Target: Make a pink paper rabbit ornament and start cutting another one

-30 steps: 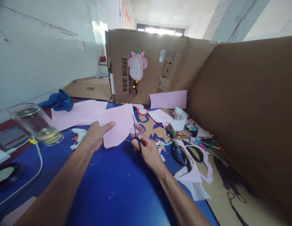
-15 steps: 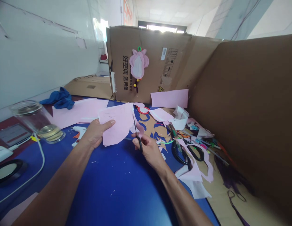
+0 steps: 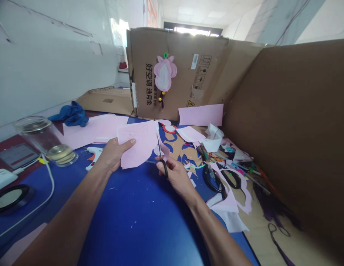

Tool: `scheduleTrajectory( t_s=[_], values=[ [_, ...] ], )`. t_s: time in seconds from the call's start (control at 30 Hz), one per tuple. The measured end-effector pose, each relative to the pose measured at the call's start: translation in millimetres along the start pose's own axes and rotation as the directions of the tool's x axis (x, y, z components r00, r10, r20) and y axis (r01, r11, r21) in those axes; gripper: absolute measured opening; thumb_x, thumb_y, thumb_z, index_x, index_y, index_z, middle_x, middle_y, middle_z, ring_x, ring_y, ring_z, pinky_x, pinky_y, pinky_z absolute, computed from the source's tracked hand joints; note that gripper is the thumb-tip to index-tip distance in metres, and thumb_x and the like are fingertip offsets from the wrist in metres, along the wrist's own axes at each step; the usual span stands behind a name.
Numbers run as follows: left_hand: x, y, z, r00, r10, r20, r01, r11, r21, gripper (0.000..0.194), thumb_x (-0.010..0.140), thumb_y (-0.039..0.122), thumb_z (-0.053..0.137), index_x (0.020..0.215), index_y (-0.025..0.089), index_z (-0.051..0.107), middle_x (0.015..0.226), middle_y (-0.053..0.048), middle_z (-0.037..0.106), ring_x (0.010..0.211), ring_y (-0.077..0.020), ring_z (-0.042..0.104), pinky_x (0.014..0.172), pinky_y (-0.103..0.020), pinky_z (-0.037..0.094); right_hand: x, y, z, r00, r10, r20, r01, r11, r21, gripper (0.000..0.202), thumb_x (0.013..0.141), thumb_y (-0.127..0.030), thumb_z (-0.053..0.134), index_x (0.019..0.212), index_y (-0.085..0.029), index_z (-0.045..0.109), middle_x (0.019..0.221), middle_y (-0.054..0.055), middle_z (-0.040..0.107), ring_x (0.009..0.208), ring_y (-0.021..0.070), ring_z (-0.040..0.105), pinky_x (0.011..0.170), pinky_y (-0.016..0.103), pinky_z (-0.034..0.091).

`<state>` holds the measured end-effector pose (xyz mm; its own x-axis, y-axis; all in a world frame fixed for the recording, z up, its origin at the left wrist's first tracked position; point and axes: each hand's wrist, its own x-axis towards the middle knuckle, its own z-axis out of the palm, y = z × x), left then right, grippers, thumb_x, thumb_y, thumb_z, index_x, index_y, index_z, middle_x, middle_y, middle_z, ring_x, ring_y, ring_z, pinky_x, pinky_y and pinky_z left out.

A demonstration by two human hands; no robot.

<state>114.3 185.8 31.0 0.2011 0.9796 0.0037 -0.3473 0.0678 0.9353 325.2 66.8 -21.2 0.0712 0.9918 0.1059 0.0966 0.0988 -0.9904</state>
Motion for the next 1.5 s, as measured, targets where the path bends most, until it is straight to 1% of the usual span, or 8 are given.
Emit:
scheduleTrajectory(
  t_s=[0.67,0.87,0.97,1.07,1.2,1.27,1.37,1.5],
  values=[
    [1,1,-2.0,0.997,-0.061,-0.041,0.059,0.998,-0.034,0.035,0.069,0.021,0.094,0.101,0.012,0.084,0.099,-0.018,0.085,0.101,-0.0389,0.082,0.094,-0.055,0.066,1,0,-1,1.0,-0.006,-0.003,0.006,1.0,-0.028,0.056,0.095,-0.068,0.073,0.12,-0.018,0.076,0.073,-0.002,0.057,0.064,0.0139,0.042,0.059,0.03,0.027],
    [4,-4,-2.6,0.973,-0.177,0.15,0.196,0.973,-0.121,0.041,0.086,0.045,0.085,0.113,0.014,0.081,0.111,-0.022,0.084,0.112,-0.038,0.079,0.095,-0.051,0.066,3,-2,5,0.999,0.011,-0.051,-0.004,0.992,0.13,0.058,0.092,-0.069,0.076,0.116,-0.017,0.073,0.069,-0.005,0.052,0.059,0.0116,0.038,0.055,0.028,0.024],
    [2,0,-3.1,0.94,-0.223,0.257,0.262,0.956,-0.131,0.049,0.092,0.055,0.073,0.122,0.016,0.08,0.119,-0.021,0.083,0.111,-0.0388,0.078,0.082,-0.047,0.067,6,-4,7,0.997,0.026,-0.074,-0.009,0.974,0.227,0.06,0.088,-0.07,0.08,0.116,-0.017,0.072,0.068,-0.006,0.052,0.056,0.01,0.036,0.053,0.027,0.022],
    [-5,6,-3.7,0.903,-0.245,0.353,0.303,0.946,-0.118,0.05,0.084,0.048,0.073,0.121,0.015,0.079,0.117,-0.021,0.082,0.098,-0.0389,0.079,0.068,-0.044,0.065,8,-5,7,0.993,0.048,-0.112,-0.014,0.958,0.287,0.066,0.083,-0.071,0.083,0.12,-0.017,0.071,0.068,-0.006,0.055,0.052,0.0094,0.037,0.05,0.027,0.022],
    [-19,6,4.6,0.885,-0.126,0.448,0.201,0.972,-0.125,0.064,0.07,0.023,0.086,0.134,0.02,0.075,0.121,-0.017,0.081,0.098,-0.0321,0.077,0.082,-0.04,0.062,10,-6,8,0.984,0.038,-0.176,0.013,0.959,0.282,0.065,0.082,-0.071,0.082,0.118,-0.017,0.072,0.067,-0.005,0.057,0.051,0.0091,0.037,0.049,0.026,0.023],
    [-26,1,13.2,0.874,-0.082,0.48,0.155,0.981,-0.115,0.066,0.068,0.021,0.091,0.132,0.023,0.076,0.117,-0.015,0.082,0.099,-0.0304,0.077,0.085,-0.04,0.061,10,-7,9,0.981,0.034,-0.192,0.024,0.956,0.292,0.064,0.082,-0.071,0.081,0.115,-0.017,0.072,0.066,-0.005,0.057,0.051,0.0092,0.036,0.049,0.026,0.023],
    [-32,-11,27.5,0.901,-0.04,0.432,0.085,0.993,-0.084,0.05,0.064,0.02,0.096,0.112,0.021,0.082,0.102,-0.013,0.082,0.098,-0.0299,0.076,0.091,-0.042,0.06,11,-6,11,0.982,0.029,-0.185,0.03,0.951,0.308,0.063,0.081,-0.072,0.082,0.112,-0.018,0.072,0.065,-0.006,0.055,0.05,0.0092,0.036,0.049,0.026,0.023],
    [-34,-32,43.2,0.924,0.035,0.38,-0.016,0.998,-0.054,0.029,0.068,0.027,0.096,0.092,0.02,0.083,0.107,-0.013,0.083,0.105,-0.0308,0.076,0.096,-0.042,0.061,12,-1,13,0.984,0.025,-0.178,0.032,0.95,0.312,0.058,0.082,-0.072,0.082,0.1,-0.018,0.072,0.065,-0.005,0.055,0.05,0.0085,0.035,0.05,0.026,0.022]
  ],
)
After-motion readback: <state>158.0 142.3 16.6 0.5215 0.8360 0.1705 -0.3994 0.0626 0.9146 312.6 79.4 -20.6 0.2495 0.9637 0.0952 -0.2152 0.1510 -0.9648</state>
